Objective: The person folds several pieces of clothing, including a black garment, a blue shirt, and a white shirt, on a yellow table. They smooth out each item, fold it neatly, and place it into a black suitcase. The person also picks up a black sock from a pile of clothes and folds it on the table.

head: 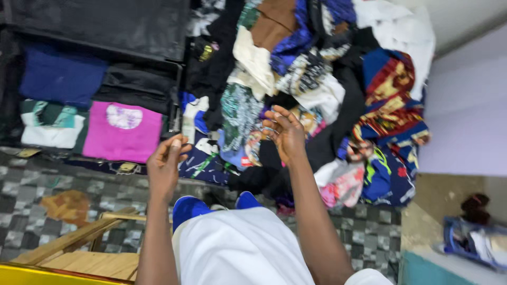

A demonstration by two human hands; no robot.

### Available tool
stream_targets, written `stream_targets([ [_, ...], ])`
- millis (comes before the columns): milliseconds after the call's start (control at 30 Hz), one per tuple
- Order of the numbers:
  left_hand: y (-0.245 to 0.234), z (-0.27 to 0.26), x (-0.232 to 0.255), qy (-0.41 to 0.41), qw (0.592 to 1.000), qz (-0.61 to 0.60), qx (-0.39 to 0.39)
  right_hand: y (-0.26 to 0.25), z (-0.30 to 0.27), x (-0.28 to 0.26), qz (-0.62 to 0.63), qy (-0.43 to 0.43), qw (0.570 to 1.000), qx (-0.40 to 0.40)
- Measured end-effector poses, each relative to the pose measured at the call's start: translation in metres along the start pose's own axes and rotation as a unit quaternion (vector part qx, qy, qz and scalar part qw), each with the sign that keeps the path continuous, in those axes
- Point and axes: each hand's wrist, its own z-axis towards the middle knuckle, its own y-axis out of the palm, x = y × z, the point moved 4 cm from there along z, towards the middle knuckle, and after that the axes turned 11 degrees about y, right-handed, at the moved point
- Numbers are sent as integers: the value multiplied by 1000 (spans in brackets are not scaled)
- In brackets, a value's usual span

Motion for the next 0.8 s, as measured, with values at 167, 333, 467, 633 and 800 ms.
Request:
stream_targets([
  [167, 7, -10, 7, 12, 999, -40, -32, -62, -39, -11, 52, -59, 995, 57],
  [333, 7, 2, 20, 48, 988, -143, -15, -105, -102, -18, 63, -82, 988, 114],
  [467, 21, 0, -4, 59, 971, -232, -4, -140, -155, -13, 39, -109, 987, 114],
  [633, 43, -21, -23, 32, 960, -277, 19, -191, -201, -10, 56, -110, 979, 163],
  [800, 57, -43, -6, 12, 968, -249, -21, -214, -177, -14, 83, -100, 980, 152],
])
